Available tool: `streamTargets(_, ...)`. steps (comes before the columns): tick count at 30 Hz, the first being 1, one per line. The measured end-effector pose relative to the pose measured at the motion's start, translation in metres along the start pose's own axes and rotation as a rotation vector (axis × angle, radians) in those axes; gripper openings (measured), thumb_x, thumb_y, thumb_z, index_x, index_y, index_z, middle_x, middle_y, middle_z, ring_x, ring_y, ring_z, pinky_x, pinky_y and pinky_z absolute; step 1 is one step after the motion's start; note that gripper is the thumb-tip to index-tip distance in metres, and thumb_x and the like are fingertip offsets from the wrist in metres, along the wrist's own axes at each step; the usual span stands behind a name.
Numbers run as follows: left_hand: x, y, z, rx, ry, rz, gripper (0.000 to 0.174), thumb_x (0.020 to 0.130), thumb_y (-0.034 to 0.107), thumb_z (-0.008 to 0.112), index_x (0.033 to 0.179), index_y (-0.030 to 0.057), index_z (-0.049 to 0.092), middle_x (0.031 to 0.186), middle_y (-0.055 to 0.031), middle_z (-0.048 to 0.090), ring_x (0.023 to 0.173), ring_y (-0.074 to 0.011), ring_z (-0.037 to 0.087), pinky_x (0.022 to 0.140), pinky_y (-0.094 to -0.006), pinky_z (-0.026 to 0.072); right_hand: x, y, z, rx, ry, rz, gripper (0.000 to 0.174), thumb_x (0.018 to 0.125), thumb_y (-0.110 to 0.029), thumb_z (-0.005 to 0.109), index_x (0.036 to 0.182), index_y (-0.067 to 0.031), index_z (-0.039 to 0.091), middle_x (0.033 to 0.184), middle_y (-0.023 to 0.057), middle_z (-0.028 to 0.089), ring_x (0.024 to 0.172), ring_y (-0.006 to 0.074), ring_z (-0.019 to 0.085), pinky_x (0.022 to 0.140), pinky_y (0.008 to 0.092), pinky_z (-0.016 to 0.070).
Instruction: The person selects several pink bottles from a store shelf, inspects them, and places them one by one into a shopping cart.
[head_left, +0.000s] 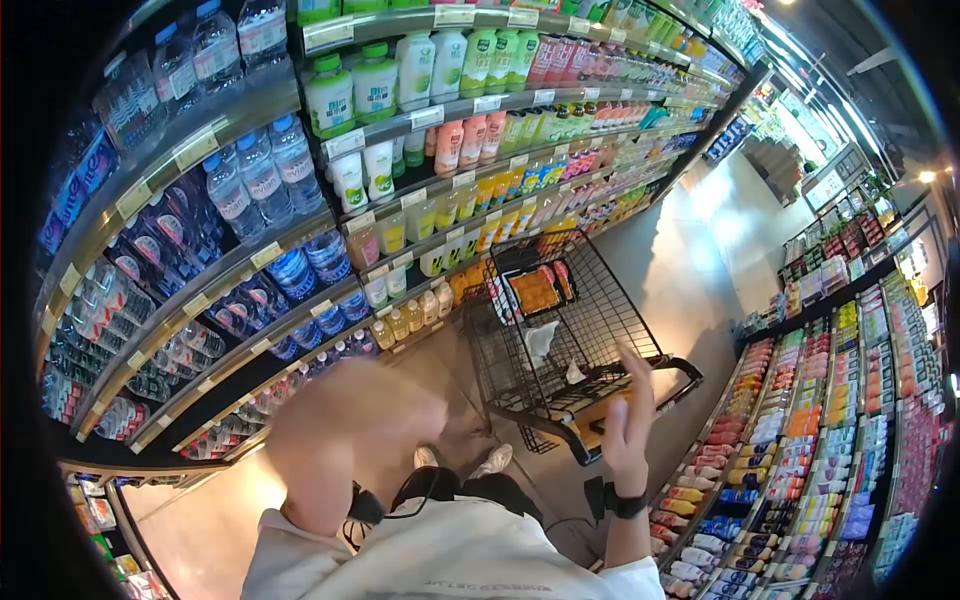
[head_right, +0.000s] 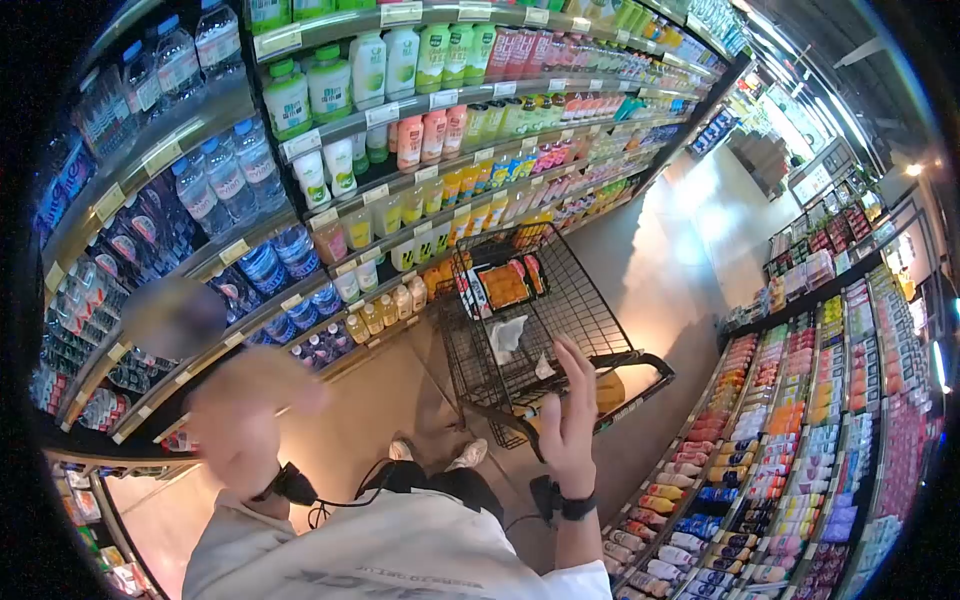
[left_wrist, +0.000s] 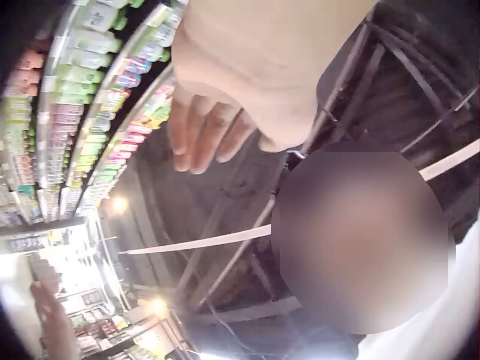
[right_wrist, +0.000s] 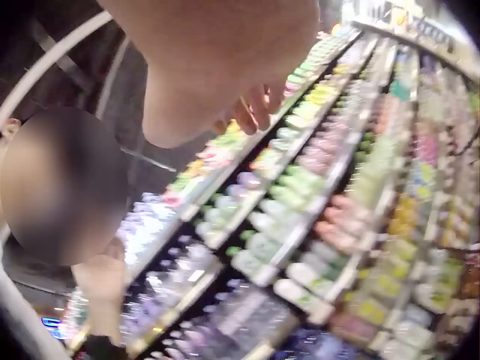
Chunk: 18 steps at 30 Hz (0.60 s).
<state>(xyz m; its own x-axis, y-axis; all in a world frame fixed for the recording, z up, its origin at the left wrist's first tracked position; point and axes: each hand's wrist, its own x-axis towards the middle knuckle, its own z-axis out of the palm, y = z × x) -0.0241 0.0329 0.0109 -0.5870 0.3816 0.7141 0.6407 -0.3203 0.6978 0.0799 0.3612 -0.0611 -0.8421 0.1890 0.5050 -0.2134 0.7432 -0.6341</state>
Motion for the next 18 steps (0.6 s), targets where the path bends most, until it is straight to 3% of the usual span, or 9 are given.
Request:
streamTargets(1,0.013,-0.006,0.009,0.043,-0.031,-0.154,0.032,0.104,0.027,0.051,0.119,0.0054,0.070,0.105,-0.0146,0.072,0.094,-0.0276,0.068,0.082,-0.0393,0.0525,-0.013,0.044,0.006,-0.007,-0.068,0.147,0.047,0.106,-0.022,0.049,0.145,0.0036,0.049,0.149,0.0250,0.049,0.140,0.0382,0.047,0.118,0.0454,0.0341)
streamTargets(2,0.021,-0.025,0.025,0.007,0.010,-0.182,0.026,0.107,0.016,0.051,0.117,0.0029,0.071,0.100,-0.0148,0.073,0.093,-0.0244,0.071,0.082,-0.0352,0.0539,-0.036,0.088,0.013,-0.008,-0.074,0.292,0.048,0.107,-0.027,0.051,0.143,0.0045,0.050,0.149,0.0249,0.049,0.140,0.0393,0.046,0.118,0.0445,0.0350)
streamTargets(5,0.021,-0.101,0.049,0.129,-0.222,-0.408,0.022,0.100,0.015,0.066,0.117,0.0011,0.070,0.100,-0.0111,0.074,0.089,-0.0194,0.071,0.083,-0.0321,0.0550,-0.106,0.205,0.019,-0.148,-0.155,0.500,0.047,0.108,-0.034,0.052,0.136,0.0045,0.054,0.143,0.0253,0.053,0.137,0.0391,0.049,0.116,0.0424,0.0351)
streamTargets(6,0.017,-0.130,0.060,0.146,-0.265,-0.432,0.023,0.098,0.015,0.069,0.116,0.0002,0.071,0.100,-0.0097,0.075,0.087,-0.0161,0.071,0.082,-0.0305,0.0554,-0.116,0.217,0.018,-0.192,-0.131,0.497,0.043,0.107,-0.035,0.053,0.128,0.0025,0.060,0.132,0.0255,0.060,0.128,0.0413,0.055,0.114,0.0447,0.0375)
streamTargets(9,-0.002,-0.193,0.107,0.259,-0.358,-0.587,0.031,0.099,0.026,0.069,0.119,0.0031,0.070,0.101,-0.0127,0.074,0.091,-0.0221,0.072,0.084,-0.0333,0.0560,-0.141,0.265,0.006,-0.388,-0.279,0.459,0.040,0.105,-0.036,0.055,0.119,0.0001,0.066,0.121,0.0234,0.066,0.120,0.0418,0.058,0.112,0.0484,0.0389)
streamTargets(10,-0.007,-0.204,0.126,0.344,-0.496,-0.529,0.035,0.099,0.031,0.068,0.122,0.0043,0.069,0.105,-0.0144,0.072,0.093,-0.0255,0.071,0.085,-0.0356,0.0560,-0.146,0.271,0.003,-0.440,-0.200,0.378,0.033,0.101,-0.032,0.061,0.108,-0.0008,0.070,0.107,0.0214,0.070,0.106,0.0419,0.063,0.100,0.0487,0.0483)
streamTargets(13,-0.026,-0.234,0.195,0.345,-0.832,-0.404,0.050,0.099,0.042,0.066,0.131,0.0036,0.064,0.118,-0.0191,0.067,0.104,-0.0350,0.067,0.088,-0.0418,0.0549,-0.167,0.314,-0.003,-0.472,-0.279,0.395,0.028,0.097,-0.027,0.065,0.105,-0.0008,0.071,0.098,0.0198,0.072,0.093,0.0389,0.069,0.086,0.0460,0.0547)
streamTargets(14,-0.040,-0.256,0.223,0.313,-0.890,-0.395,0.057,0.097,0.044,0.068,0.133,0.0006,0.061,0.121,-0.0204,0.065,0.106,-0.0356,0.066,0.088,-0.0415,0.0548,-0.165,0.313,-0.006,-0.309,-0.254,0.367,0.022,0.094,-0.022,0.067,0.099,-0.0012,0.072,0.089,0.0172,0.072,0.081,0.0373,0.070,0.077,0.0441,0.0566)
streamTargets(18,-0.059,-0.278,0.315,0.325,-1.240,-0.449,0.095,0.086,0.060,0.073,0.142,-0.0123,0.045,0.123,-0.0281,0.061,0.112,-0.0396,0.064,0.092,-0.0428,0.0542,-0.158,0.314,-0.016,-0.312,-0.265,0.315,0.017,0.092,-0.019,0.067,0.097,-0.0040,0.073,0.087,0.0152,0.073,0.080,0.0353,0.070,0.075,0.0430,0.0566)
